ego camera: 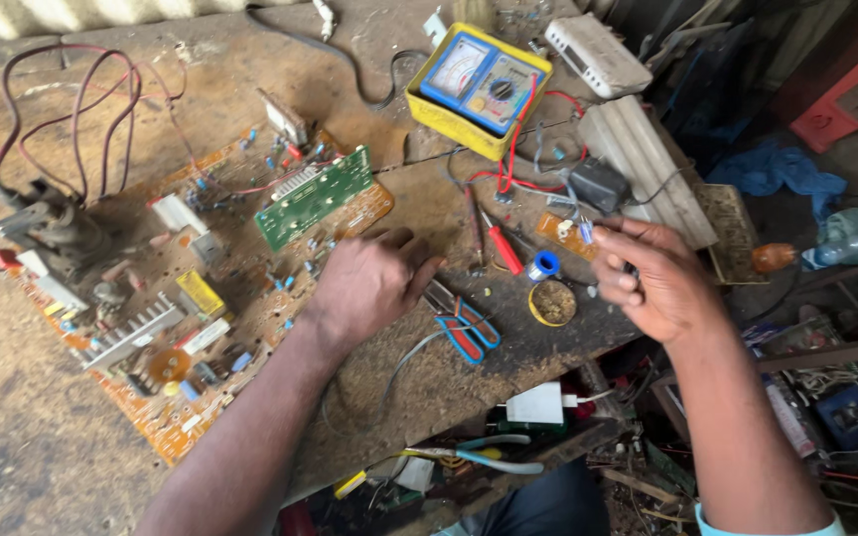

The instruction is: The person works at a cluttered repair bench on a television main circuit board. They strip and prepare wire ends with pliers, handle small components, use a multimeter with test leads on the board, and reposition the board and a smaller green board on the bench while working with a soldering iron.

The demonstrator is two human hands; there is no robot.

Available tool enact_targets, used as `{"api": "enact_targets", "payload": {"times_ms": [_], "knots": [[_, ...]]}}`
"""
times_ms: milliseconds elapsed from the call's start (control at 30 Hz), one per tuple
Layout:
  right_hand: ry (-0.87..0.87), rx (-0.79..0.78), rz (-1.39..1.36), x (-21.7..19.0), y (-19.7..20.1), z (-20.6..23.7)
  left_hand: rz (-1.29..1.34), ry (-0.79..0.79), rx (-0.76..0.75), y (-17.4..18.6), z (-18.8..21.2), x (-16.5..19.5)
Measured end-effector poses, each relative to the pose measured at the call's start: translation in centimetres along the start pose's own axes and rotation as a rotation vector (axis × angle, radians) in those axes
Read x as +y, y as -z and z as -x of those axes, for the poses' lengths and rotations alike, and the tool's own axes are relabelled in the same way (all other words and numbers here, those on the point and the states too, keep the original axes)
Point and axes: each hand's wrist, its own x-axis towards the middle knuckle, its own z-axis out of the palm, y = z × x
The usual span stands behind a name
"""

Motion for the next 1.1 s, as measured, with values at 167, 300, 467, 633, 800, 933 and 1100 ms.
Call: {"api": "enact_targets", "payload": {"times_ms": [167, 300, 467, 633, 800, 933, 1100], "knots": [[-0.232, -0.273, -0.492, 0.4, 0.1, 1.9, 0.015, -0.006, 0.017, 0.0, 0.0, 0.3], [-0.236, -0.227, -0.465, 1.2, -0.8, 2.7, 0.001, 0.010, -0.007, -0.1, 0.2, 0.3], [-0.236, -0.146, -0.458, 1.7, -1.3, 2.8, 0.000, 0.009, -0.010, 0.0, 0.3, 0.2], [-0.185, -0.106, -0.450, 2.1, -0.9, 2.6, 0.018, 0.026, -0.026, 0.1, 0.4, 0.3], [-0.149, -0.065, -0.399, 1.9, -0.4, 2.9, 0.013, 0.026, -0.025, 0.1, 0.3, 0.4], [-0.152, -0.053, -0.414, 1.6, 0.2, 3.2, 0.020, 0.017, -0.009, 0.2, 0.1, 0.5], [-0.142, -0.080, -0.444, 1.7, 1.1, 3.2, 0.014, 0.022, -0.019, 0.3, 0.1, 0.7]]}}
